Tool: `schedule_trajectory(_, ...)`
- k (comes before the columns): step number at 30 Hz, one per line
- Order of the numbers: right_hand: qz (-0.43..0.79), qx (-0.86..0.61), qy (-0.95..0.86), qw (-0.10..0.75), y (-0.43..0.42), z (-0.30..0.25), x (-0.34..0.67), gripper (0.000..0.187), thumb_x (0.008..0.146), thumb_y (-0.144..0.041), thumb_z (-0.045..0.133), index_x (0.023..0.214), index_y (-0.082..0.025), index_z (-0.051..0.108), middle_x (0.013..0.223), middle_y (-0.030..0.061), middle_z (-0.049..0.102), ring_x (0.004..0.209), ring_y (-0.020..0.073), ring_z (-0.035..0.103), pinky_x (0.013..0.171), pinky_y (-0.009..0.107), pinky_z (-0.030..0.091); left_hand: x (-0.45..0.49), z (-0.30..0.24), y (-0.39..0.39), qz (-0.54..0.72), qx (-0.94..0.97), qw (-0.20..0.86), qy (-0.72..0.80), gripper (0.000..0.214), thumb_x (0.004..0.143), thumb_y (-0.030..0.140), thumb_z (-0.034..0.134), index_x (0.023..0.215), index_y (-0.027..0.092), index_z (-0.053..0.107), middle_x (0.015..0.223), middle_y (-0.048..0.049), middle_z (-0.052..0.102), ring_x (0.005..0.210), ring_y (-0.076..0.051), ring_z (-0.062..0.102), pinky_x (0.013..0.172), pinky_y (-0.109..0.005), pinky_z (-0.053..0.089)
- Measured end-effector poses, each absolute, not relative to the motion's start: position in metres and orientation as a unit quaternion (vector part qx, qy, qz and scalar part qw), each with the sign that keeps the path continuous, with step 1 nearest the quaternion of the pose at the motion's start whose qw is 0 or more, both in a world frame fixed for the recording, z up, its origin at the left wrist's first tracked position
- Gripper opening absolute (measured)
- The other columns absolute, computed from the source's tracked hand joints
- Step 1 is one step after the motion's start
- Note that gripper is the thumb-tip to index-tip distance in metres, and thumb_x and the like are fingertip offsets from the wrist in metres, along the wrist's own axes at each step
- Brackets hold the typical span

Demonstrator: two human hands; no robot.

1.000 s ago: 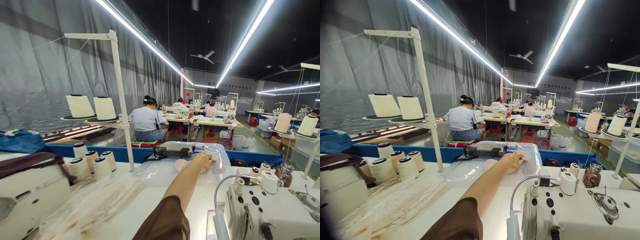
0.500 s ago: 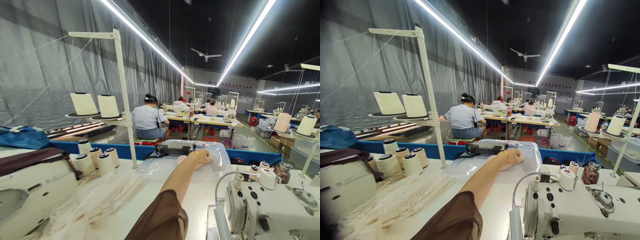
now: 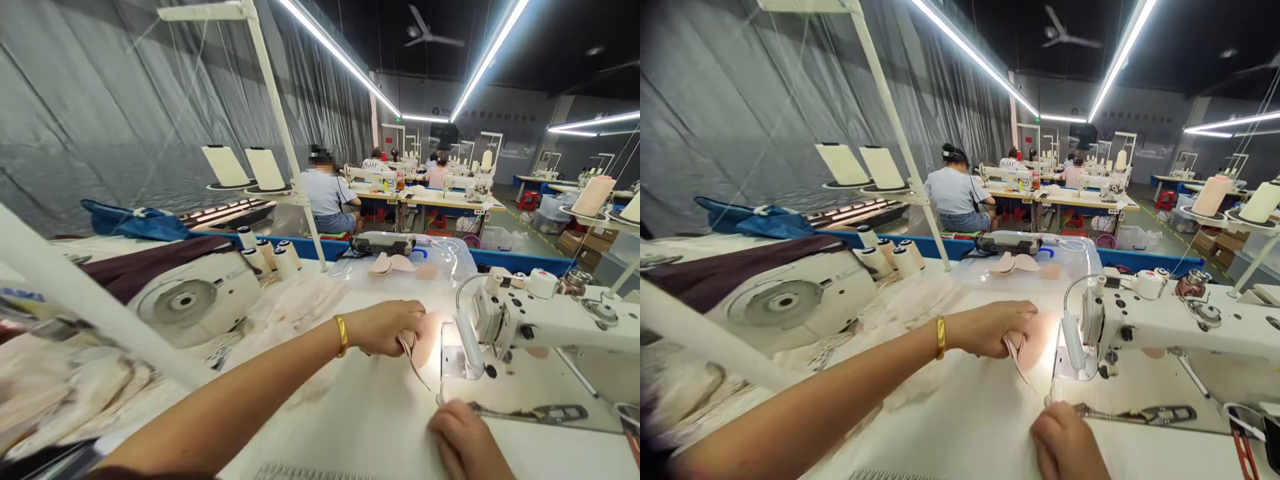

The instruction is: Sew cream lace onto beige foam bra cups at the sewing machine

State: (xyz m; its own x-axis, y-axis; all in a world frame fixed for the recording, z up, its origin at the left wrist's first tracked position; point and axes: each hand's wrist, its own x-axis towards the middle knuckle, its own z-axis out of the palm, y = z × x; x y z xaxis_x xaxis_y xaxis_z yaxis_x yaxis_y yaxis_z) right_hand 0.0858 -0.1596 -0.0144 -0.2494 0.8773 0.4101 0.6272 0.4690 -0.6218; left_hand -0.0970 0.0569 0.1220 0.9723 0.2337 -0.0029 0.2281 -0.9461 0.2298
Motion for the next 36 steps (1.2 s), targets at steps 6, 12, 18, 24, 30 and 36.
schedule_trajectory(6, 0.207, -0.573, -0.664, 0.434, -0.164, -0.006, 0.097, 0.020, 0.105, -0.027, 0.045, 0.098, -0.024, 0.064, 0.095, 0.0047, 0.066, 0.089, 0.0208, 0.063, 0.080, 0.034, 0.051, -0.114, 0.076, -0.001, -0.028, 0.986, 0.111, 0.120, 0.063, 0.073, 0.029, 0.084, 0.133, 0.038, 0.067, 0.155, -0.0121, 0.048, 0.142, -0.045, 0.045, 0.111, -0.060, 0.040)
schedule_trajectory(12, 0.240, -0.642, -0.591, 0.425, -0.172, 0.011, 0.104, 0.026, 0.102, -0.043, 0.053, 0.116, -0.025, 0.064, 0.109, 0.0068, 0.068, 0.093, 0.0227, 0.065, 0.076, 0.033, 0.052, -0.146, 0.091, -0.015, 0.091, 0.978, 0.072, 0.172, 0.082, 0.074, 0.044, 0.089, 0.146, 0.031, 0.053, 0.159, -0.0168, 0.046, 0.150, -0.045, 0.035, 0.116, -0.062, 0.033)
schedule_trajectory(18, 0.216, -0.640, -0.629, 0.385, -0.174, 0.012, 0.086, 0.030, 0.094, -0.036, 0.063, 0.120, -0.022, 0.065, 0.099, 0.0063, 0.069, 0.095, 0.0260, 0.061, 0.088, 0.040, 0.049, -0.163, 0.058, -0.058, 0.272, 0.939, 0.029, 0.208, 0.036, 0.093, 0.034, 0.072, 0.128, 0.025, 0.064, 0.132, -0.0079, 0.068, 0.121, -0.028, 0.060, 0.105, -0.043, 0.040)
schedule_trajectory(24, 0.391, -0.586, -0.560, 0.436, -0.185, 0.018, 0.068, 0.021, 0.097, -0.040, 0.059, 0.090, -0.021, 0.064, 0.081, 0.0001, 0.061, 0.076, 0.0181, 0.054, 0.071, 0.030, 0.043, -0.147, 0.031, -0.086, 0.266, 0.954, 0.012, 0.138, 0.036, 0.095, 0.033, 0.071, 0.128, 0.024, 0.062, 0.125, -0.0040, 0.072, 0.115, -0.024, 0.062, 0.103, -0.040, 0.034)
schedule_trajectory(30, 0.601, -0.470, -0.390, 0.516, -0.211, 0.023, 0.050, 0.041, 0.088, -0.059, 0.071, 0.086, -0.021, 0.056, 0.071, -0.0048, 0.053, 0.059, 0.0108, 0.036, 0.058, 0.024, 0.028, -0.134, 0.028, -0.097, 0.292, 0.948, 0.064, 0.111, 0.025, 0.094, 0.029, 0.065, 0.117, 0.021, 0.061, 0.099, -0.0025, 0.075, 0.095, -0.024, 0.064, 0.097, -0.044, 0.036)
schedule_trajectory(36, 0.564, -0.521, -0.338, 0.545, -0.231, 0.016, 0.069, 0.049, 0.084, -0.069, 0.071, 0.086, -0.021, 0.057, 0.070, -0.0022, 0.059, 0.056, 0.0111, 0.037, 0.057, 0.025, 0.029, -0.117, 0.044, -0.093, 0.319, 0.933, 0.060, 0.155, 0.016, 0.093, 0.012, 0.051, 0.102, 0.022, 0.060, 0.087, -0.0025, 0.070, 0.083, -0.022, 0.061, 0.091, -0.041, 0.041)
